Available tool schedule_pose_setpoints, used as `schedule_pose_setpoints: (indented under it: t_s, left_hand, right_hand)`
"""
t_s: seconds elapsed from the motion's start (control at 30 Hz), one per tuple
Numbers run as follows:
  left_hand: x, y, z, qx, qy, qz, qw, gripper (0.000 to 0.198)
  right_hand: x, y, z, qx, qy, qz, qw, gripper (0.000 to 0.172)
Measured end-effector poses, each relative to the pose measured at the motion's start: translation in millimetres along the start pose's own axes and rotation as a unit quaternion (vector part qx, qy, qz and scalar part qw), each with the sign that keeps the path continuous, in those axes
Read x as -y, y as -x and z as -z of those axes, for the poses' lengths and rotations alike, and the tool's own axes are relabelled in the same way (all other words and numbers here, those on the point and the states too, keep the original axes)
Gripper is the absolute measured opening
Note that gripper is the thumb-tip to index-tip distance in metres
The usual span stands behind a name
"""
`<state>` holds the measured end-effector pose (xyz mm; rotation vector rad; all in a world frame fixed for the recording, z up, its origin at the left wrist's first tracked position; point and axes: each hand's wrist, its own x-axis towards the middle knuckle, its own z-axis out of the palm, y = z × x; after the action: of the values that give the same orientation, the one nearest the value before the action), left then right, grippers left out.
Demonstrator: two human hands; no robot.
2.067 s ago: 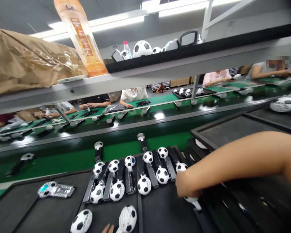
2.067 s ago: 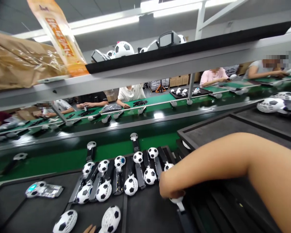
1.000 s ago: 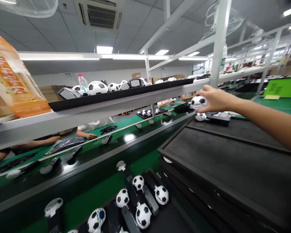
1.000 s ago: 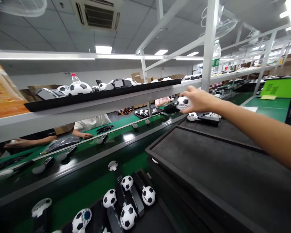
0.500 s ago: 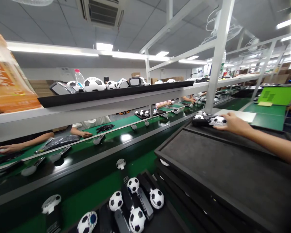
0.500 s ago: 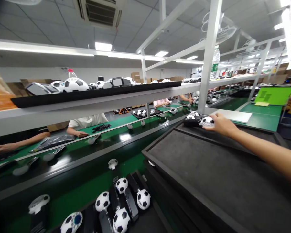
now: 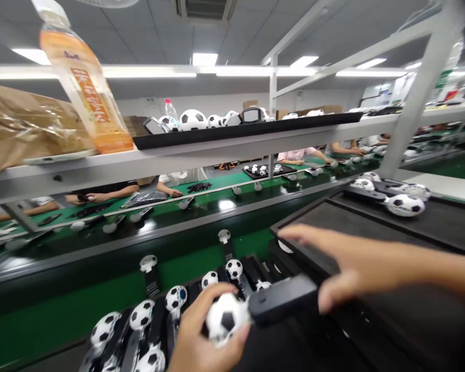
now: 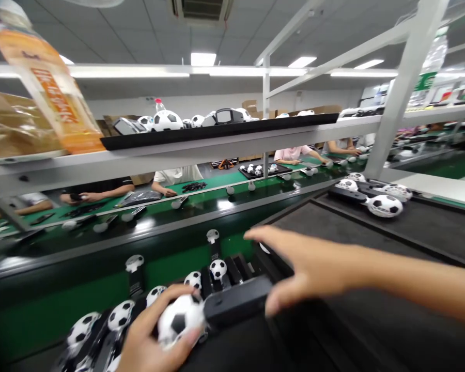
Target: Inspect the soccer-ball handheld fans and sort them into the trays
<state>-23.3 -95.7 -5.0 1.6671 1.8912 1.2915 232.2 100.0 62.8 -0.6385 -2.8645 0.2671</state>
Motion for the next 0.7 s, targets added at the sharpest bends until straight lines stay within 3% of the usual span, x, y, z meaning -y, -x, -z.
schedule_pose_setpoints:
  t_s: [0.07, 0.1, 0.17, 0.23, 0.33, 0.37, 0.43, 0.5, 0.57, 0.7]
  left_hand:
    - [-16, -27, -16.6, 0.000, 0.041, -0.052, 0.998, 0.032]
    - [-20, -36, -22.7, 0.007, 0.054, -0.076, 0.996, 0.034]
    - [-20, -50, -28.1, 0.022, 0.074, -0.116, 0.990, 0.043]
    - [-2, -64, -23.0, 0.012, 0.066, -0.130, 0.989, 0.053]
    - [54, -93, 0.5, -0.021, -0.096, -0.036, 0.995, 0.053]
    - [79, -104, 10.9, -0.007, -0.197, 0.028, 0.980, 0.052]
    - [133, -123, 32.8, -0.004, -0.251, 0.130, 0.959, 0.056]
    - [185, -133, 53.9, -0.007, -0.290, 0.253, 0.923, 0.063]
    - [229, -135, 71.1, -0.009, -0.314, 0.357, 0.880, 0.055]
    - [288, -133, 85.6, 0.024, -0.318, 0.445, 0.837, 0.046]
  right_hand:
    - [32, 4, -16, 0.012, 0.045, 0.079, 0.996, 0.060]
    - [38, 6, -21, 0.006, 0.079, 0.084, 0.993, 0.051]
    - [29, 8, -21, -0.020, 0.120, 0.047, 0.991, 0.040]
    - [-2, 9, -11, -0.052, 0.114, -0.035, 0.991, 0.040]
    - [-69, 20, 13, -0.120, 0.130, -0.220, 0.959, 0.046]
    - [-93, 27, 21, -0.136, 0.152, -0.283, 0.937, 0.048]
    - [-137, 44, 31, -0.145, 0.193, -0.368, 0.898, 0.053]
    - [-173, 62, 35, -0.130, 0.220, -0.406, 0.878, 0.051]
    - [-196, 75, 34, -0.112, 0.226, -0.417, 0.873, 0.048]
    - [-209, 81, 27, -0.112, 0.203, -0.414, 0.880, 0.048]
